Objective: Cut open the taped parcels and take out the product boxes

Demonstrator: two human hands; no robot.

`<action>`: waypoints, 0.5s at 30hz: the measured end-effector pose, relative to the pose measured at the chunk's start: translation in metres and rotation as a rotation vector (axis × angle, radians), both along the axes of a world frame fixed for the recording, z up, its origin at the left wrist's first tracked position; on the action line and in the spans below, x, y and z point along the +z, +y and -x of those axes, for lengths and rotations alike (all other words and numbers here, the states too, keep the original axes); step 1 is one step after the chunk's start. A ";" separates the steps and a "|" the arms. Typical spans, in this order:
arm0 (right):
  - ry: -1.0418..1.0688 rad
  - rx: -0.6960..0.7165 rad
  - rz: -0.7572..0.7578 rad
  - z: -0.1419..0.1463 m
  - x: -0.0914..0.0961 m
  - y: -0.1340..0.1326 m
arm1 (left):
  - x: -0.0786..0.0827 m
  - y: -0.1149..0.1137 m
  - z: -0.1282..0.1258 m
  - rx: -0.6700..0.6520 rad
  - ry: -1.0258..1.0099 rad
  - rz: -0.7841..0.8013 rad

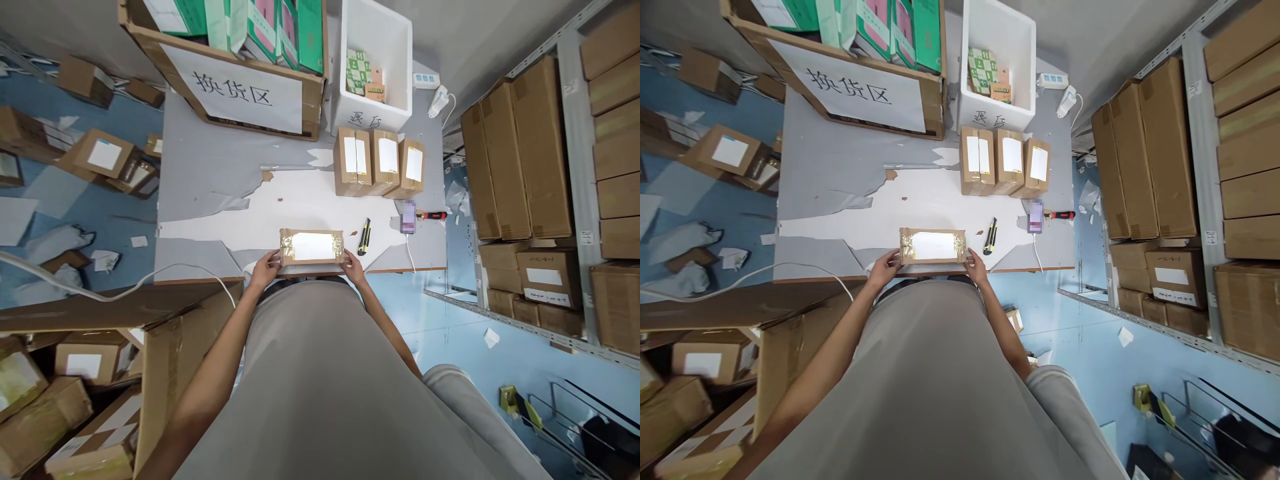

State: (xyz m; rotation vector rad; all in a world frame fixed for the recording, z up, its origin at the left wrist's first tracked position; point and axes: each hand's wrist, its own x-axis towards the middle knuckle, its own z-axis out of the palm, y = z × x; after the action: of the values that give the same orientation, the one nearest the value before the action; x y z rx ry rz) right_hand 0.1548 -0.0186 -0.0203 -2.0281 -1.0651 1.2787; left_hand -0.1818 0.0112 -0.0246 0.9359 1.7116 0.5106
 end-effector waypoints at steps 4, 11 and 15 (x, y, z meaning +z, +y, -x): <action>0.032 0.024 -0.012 0.011 0.001 -0.003 | 0.002 0.000 -0.004 -0.047 -0.023 -0.015; 0.004 0.027 -0.116 0.012 0.018 0.005 | 0.013 0.009 0.016 -0.025 -0.057 -0.061; -0.026 0.035 -0.117 0.021 0.015 0.001 | 0.010 0.010 0.024 -0.106 -0.037 0.009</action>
State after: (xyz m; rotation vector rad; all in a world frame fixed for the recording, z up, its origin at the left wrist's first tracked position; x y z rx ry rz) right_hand 0.1338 -0.0178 -0.0057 -1.9515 -1.1643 1.1816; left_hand -0.2056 0.0213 -0.0145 0.9992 1.6204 0.4475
